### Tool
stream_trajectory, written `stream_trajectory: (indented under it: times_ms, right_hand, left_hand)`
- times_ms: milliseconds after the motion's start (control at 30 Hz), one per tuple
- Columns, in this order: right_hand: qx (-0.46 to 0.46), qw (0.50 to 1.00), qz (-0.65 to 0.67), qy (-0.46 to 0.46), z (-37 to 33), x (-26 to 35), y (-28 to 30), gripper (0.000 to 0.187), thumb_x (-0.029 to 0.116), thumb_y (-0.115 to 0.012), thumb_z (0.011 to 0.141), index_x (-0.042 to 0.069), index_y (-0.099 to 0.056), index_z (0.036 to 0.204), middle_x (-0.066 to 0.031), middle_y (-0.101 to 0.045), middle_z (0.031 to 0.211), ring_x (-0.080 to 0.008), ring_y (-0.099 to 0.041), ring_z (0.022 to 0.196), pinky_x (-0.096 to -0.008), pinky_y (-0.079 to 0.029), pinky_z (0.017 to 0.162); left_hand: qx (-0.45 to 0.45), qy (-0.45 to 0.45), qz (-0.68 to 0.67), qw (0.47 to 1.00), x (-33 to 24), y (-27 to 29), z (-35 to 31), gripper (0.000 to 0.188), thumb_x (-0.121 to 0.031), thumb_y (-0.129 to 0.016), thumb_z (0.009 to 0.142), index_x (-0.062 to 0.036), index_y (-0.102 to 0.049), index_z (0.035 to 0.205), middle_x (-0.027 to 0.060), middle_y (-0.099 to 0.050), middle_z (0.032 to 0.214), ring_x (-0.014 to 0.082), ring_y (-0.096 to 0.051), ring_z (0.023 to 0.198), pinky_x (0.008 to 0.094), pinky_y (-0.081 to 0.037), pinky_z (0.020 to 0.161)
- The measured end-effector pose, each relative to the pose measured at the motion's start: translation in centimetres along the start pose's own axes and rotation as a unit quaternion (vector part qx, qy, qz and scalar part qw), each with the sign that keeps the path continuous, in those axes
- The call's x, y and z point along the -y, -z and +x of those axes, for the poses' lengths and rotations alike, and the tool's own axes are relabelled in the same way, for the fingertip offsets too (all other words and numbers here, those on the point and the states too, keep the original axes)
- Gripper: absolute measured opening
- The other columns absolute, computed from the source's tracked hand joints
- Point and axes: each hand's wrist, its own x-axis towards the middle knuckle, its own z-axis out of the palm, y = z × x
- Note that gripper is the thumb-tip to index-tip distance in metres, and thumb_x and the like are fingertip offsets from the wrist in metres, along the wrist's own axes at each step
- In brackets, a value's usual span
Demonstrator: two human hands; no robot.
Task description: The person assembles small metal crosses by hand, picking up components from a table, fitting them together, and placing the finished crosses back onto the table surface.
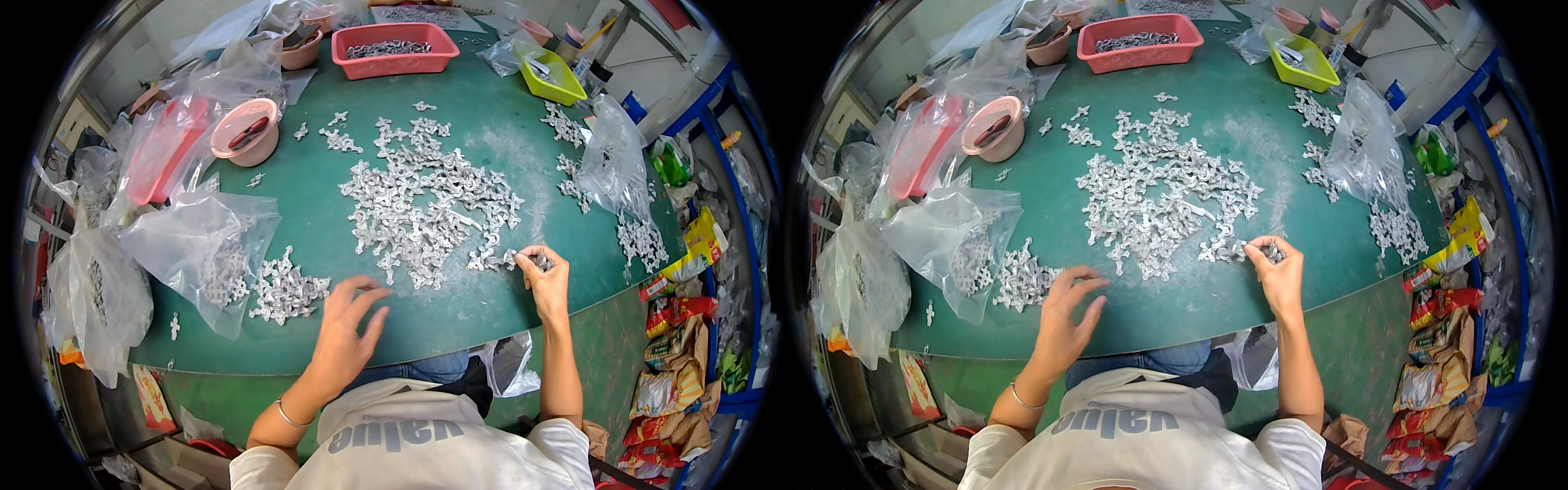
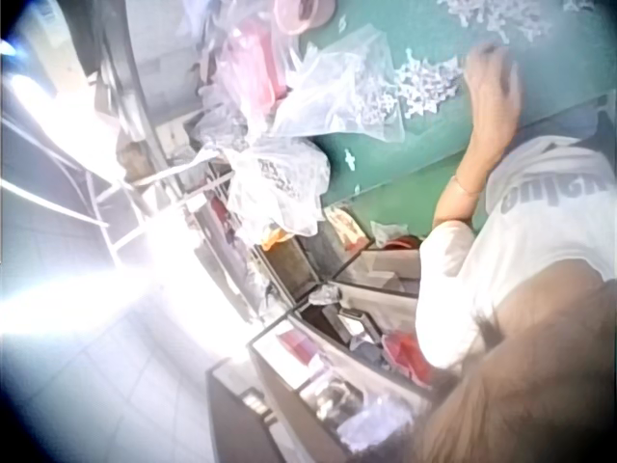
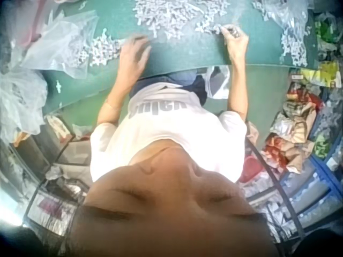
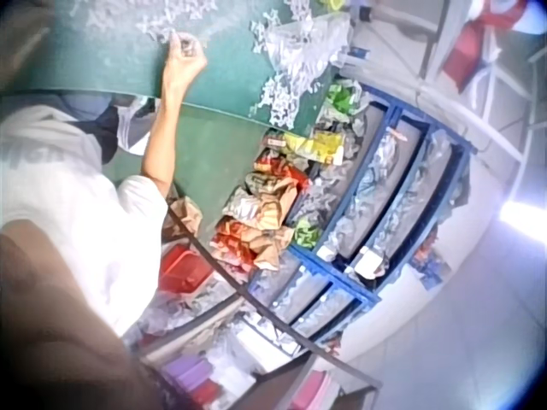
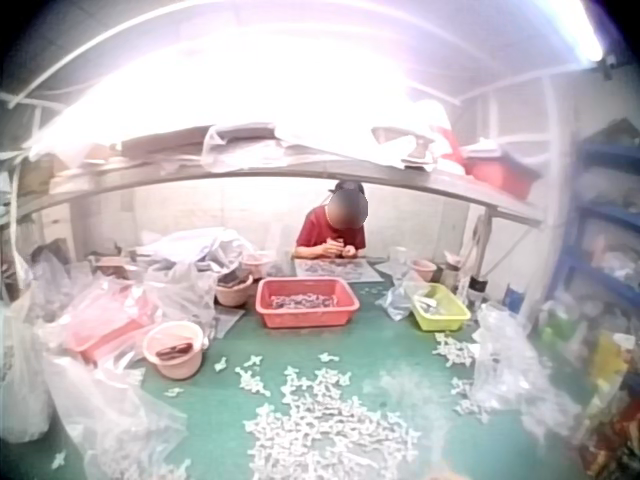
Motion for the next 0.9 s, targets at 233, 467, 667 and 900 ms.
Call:
stream_trajectory:
  times_ms: [233, 467, 667, 900]
  right_hand:
    - [0.113, 0.935, 0.323, -0.088, -4.9, 3.1, -2.8, 0.011, 0.004, -0.063, 0.075, -0.002, -0.056, 0.080, -0.0069, -0.054, 0.067, -0.0105, -0.047, 0.050, -0.0229, -0.038, 0.043]
    - [0.158, 0.906, 0.379, -0.104, -6.8, 4.8, -3.9, 0.009, 0.000, -0.062, 0.076, -0.002, -0.055, 0.081, -0.0113, -0.056, 0.081, -0.0109, -0.048, 0.053, -0.0231, -0.039, 0.044]
    - [0.145, 0.915, 0.367, -0.079, -7.4, 4.9, -4.1, 0.008, -0.001, -0.062, 0.076, -0.003, -0.055, 0.079, -0.0127, -0.056, 0.082, -0.0109, -0.050, 0.054, -0.0225, -0.040, 0.045]
    - [0.129, 0.934, 0.333, -0.007, -7.9, 5.2, -4.1, 0.009, -0.005, -0.063, 0.072, -0.004, -0.055, 0.076, -0.0130, -0.056, 0.081, -0.0105, -0.050, 0.053, -0.0212, -0.040, 0.045]
  left_hand:
    - [0.073, 0.053, -0.277, 0.957, -2.0, -2.5, 0.6, 0.035, 0.005, -0.058, 0.075, 0.0013, -0.052, 0.109, 0.0100, -0.057, 0.095, 0.0173, -0.056, 0.087, 0.0274, -0.044, 0.078]
    - [0.082, 0.109, -0.449, 0.883, -3.3, -3.1, 0.9, 0.032, 0.008, -0.057, 0.077, 0.0057, -0.051, 0.109, 0.0088, -0.055, 0.093, 0.0132, -0.054, 0.088, 0.0255, -0.046, 0.078]
    - [0.076, 0.119, -0.468, 0.872, -3.5, -2.8, 0.8, 0.025, 0.010, -0.057, 0.076, 0.0081, -0.054, 0.102, 0.0102, -0.055, 0.093, 0.0144, -0.056, 0.085, 0.0252, -0.049, 0.076]
    - [0.078, 0.107, -0.491, 0.861, -3.6, -2.3, 0.8, 0.023, 0.011, -0.055, 0.077, 0.0088, -0.054, 0.099, 0.0132, -0.055, 0.095, 0.0169, -0.057, 0.086, 0.0262, -0.049, 0.077]
